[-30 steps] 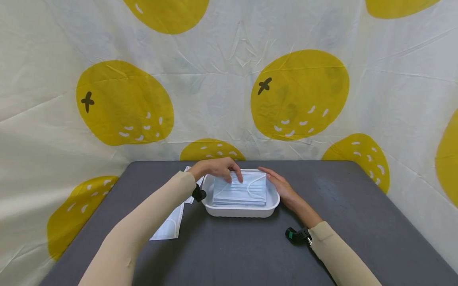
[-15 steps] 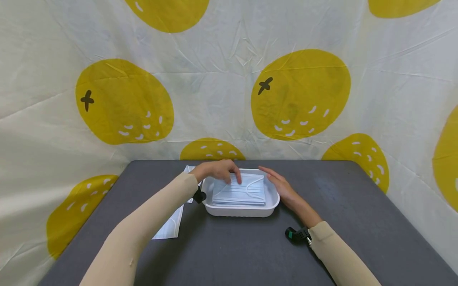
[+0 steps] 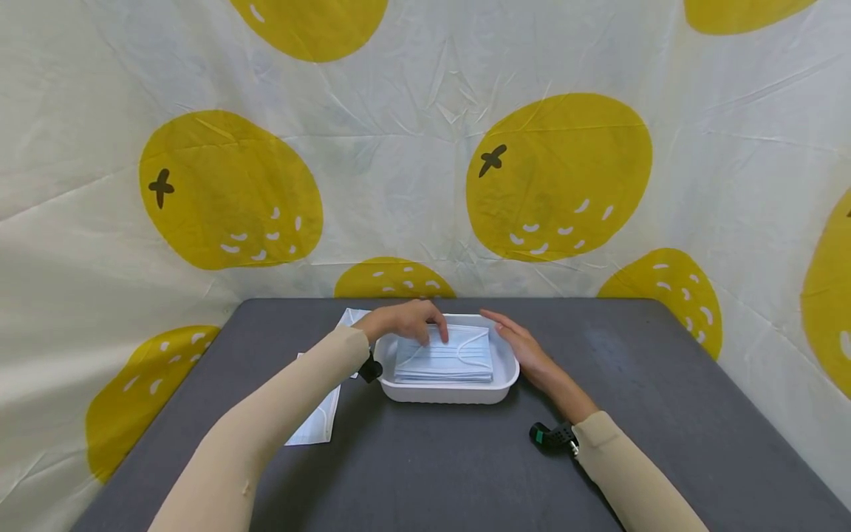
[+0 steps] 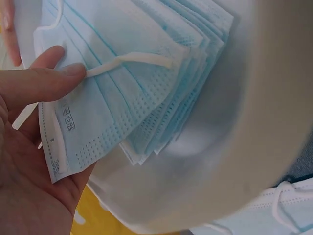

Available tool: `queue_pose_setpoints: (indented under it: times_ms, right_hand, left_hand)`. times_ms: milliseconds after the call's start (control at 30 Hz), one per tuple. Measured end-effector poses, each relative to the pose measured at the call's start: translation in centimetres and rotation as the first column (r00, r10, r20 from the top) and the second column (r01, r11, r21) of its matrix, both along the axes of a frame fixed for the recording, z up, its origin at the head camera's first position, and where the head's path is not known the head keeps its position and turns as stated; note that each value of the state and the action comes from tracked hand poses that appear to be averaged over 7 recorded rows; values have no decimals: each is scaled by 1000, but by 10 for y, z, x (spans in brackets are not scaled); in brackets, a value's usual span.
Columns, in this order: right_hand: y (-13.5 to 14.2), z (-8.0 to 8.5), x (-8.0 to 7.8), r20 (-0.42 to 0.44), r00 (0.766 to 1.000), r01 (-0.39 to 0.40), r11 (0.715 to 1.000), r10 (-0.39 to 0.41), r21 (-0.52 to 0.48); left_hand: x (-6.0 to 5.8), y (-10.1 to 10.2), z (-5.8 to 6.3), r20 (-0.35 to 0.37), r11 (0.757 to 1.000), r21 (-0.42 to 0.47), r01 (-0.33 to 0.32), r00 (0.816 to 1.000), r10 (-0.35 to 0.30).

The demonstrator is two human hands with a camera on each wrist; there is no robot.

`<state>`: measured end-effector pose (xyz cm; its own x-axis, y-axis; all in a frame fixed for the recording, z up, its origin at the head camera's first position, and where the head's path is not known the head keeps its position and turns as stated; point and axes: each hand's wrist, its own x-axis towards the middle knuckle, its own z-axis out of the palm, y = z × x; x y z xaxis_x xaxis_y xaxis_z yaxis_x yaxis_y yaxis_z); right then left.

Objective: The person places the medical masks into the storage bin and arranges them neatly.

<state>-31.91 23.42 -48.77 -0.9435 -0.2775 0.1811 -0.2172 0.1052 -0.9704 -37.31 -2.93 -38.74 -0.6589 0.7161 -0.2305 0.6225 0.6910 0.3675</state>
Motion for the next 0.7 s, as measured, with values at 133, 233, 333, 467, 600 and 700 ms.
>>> queue_pose_setpoints:
  times_ms: [133,233,333,467,600,700]
  right_hand:
    - [-1,1,0,-4,1000,-2,1000,2,-8]
    - [-1,1,0,-9,1000,-1,1000,1,-4]
    - [-1,1,0,-12,1000,-1,1000,1,-3]
    - [-1,1,0,-17,1000,-2,1000,2,-7]
    - [-1,1,1,-18,1000,-3,1000,3,-11]
    - [-1,0,1,-20,1000,-10,1000,10,-9]
  left_hand:
    - [-1,-4,2,-15,1000,0,9,1000,-9]
    - [-2,-7,5,-27,1000,3,24,999,-24]
    - [-4,-12,8,-38,999,7,36,999,-36]
    - [-4,-16,10,-46,999,10,33,998,-32]
    - [-2,-17,10,-69,1000,-6,16,997,-16]
    - [0,-16,9,-82,1000,-29,-5,997,3]
